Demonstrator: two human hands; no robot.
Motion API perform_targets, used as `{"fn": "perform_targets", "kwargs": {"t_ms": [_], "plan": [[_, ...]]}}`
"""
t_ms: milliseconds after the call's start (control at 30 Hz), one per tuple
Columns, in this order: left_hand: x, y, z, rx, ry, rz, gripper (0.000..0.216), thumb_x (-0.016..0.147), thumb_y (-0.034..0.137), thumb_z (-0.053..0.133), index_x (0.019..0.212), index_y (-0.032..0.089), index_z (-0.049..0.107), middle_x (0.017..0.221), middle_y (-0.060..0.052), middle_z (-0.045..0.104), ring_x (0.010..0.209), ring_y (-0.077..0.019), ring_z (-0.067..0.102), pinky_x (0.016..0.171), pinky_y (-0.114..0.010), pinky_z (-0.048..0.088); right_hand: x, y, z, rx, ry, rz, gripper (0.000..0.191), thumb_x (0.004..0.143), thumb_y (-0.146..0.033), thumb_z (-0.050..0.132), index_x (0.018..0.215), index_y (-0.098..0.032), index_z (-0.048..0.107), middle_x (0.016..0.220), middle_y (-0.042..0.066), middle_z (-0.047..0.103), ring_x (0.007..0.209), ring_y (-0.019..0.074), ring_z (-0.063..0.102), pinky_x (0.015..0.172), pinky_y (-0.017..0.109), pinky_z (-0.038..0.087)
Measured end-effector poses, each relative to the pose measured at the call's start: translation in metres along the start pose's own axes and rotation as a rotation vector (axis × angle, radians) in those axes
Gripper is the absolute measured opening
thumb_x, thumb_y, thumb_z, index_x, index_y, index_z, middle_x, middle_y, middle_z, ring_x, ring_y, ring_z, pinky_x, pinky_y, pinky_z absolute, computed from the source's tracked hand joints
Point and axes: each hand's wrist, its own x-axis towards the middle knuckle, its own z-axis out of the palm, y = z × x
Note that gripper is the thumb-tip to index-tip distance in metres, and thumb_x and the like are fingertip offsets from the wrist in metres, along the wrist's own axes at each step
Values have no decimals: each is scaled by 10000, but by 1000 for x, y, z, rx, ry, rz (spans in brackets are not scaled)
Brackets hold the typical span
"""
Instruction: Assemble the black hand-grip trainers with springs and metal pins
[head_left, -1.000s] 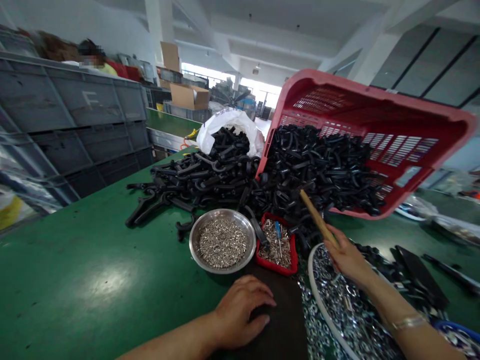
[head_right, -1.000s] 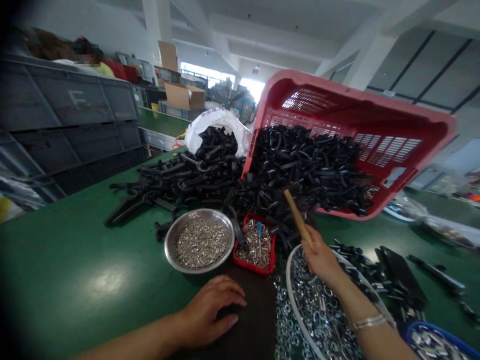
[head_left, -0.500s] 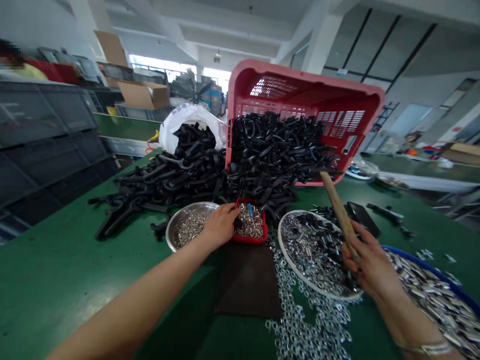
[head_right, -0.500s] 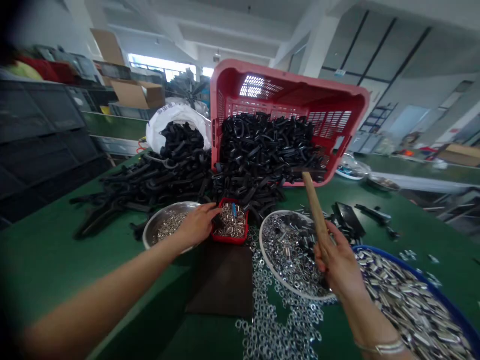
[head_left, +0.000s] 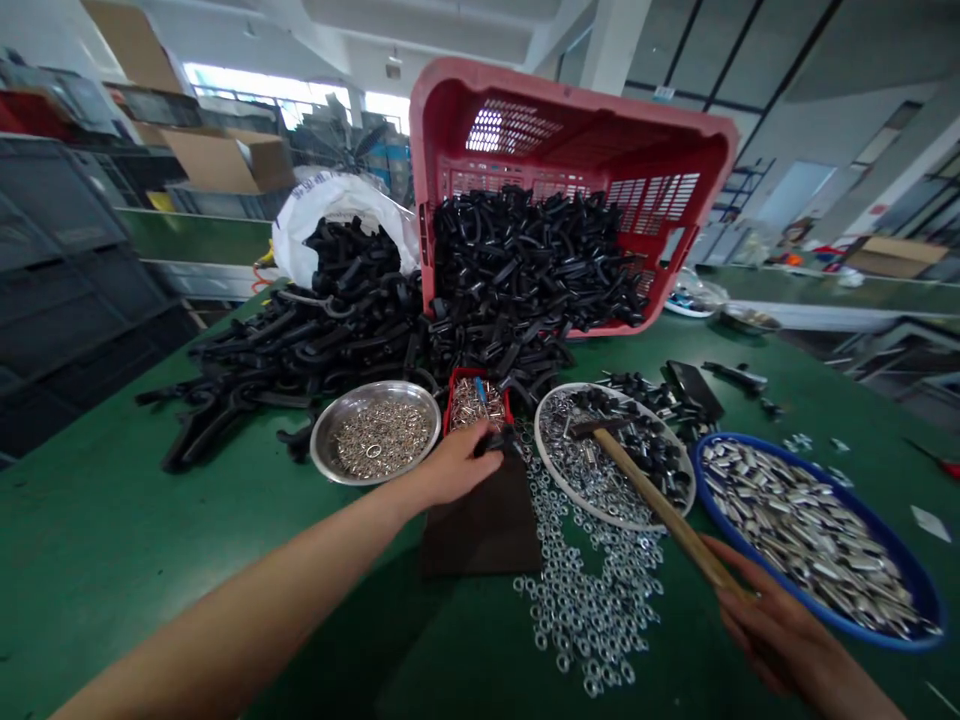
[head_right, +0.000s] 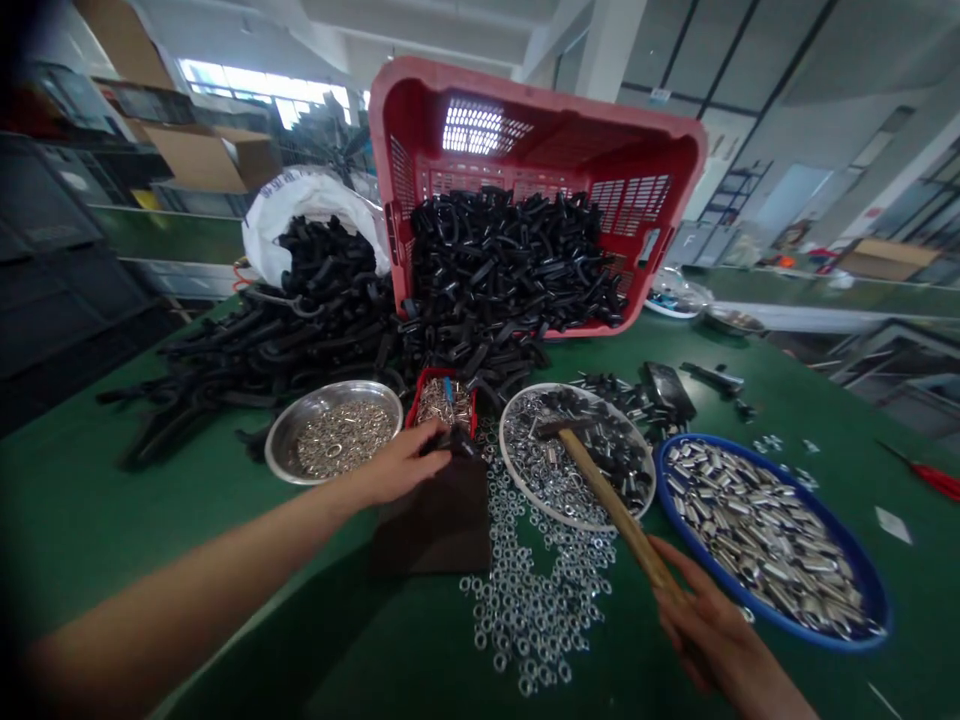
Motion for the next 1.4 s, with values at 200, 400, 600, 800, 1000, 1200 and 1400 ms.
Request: {"fn": "perform_targets", "kwargs": {"t_ms": [200, 400, 600, 800, 1000, 1200, 1400], "plan": [[-25, -7, 52, -426, -190, -305, 247, 722, 354, 525, 858, 147, 512, 636, 33, 502, 464, -79, 480, 407, -184, 385, 24, -28, -4, -767, 270, -413, 474, 735, -501, 454, 1031, -178, 632, 928, 134, 637, 832, 284, 585, 783, 460, 436], [-19, 5, 66, -724, -120, -390, 184, 746, 332, 485, 798, 160, 446, 535, 80, 423, 378, -46, 398, 388, -167, 337, 81, -119, 58, -934, 192, -495, 373, 821, -355, 367, 882, -151, 673, 889, 142, 647, 803, 259, 594, 738, 408, 432], [-23, -11, 56, -349, -78, -325, 249, 700, 298, 548, 904, 155, 537, 651, 30, 502, 503, -84, 461, 443, -188, 385, 146, -139, 77, -824, 139, -422, 133, 592, -277, 631, 538, -158, 604, 617, 88, 616, 661, 221, 580, 623, 327, 413], [-7, -1, 57, 317, -225, -50, 224, 708, 248, 542, 908, 202, 632, 850, -49, 607, 774, -209, 581, 683, -301, 448, 129, -132, 57, -473, 254, -388, 347, 799, -429, 390, 920, -154, 562, 772, 67, 604, 634, 140, 530, 506, 243, 380], [32, 16, 81, 443, -220, -77, 221, 742, 159, 509, 917, 171, 644, 945, -110, 597, 879, -264, 583, 735, -352, 453, 76, -118, 69, 274, -187, -238, 340, 697, -462, 604, 879, -183, 542, 695, -8, 541, 449, 36, 358, 342, 151, 171], [32, 9, 82, 386, -146, -94, 178, 754, 172, 506, 889, 154, 622, 924, -112, 614, 860, -245, 578, 735, -343, 446, 54, -102, 77, 509, -207, -129, 294, 707, -421, 616, 901, -204, 573, 695, 0, 544, 482, 56, 397, 335, 161, 175], [10, 6, 76, -530, -126, -320, 214, 770, 350, 519, 792, 139, 540, 657, 4, 563, 430, -59, 424, 415, -183, 349, 43, -110, 97, 352, -195, -267, 315, 732, -414, 595, 994, -253, 526, 681, -14, 568, 469, 65, 385, 372, 185, 234]]}}
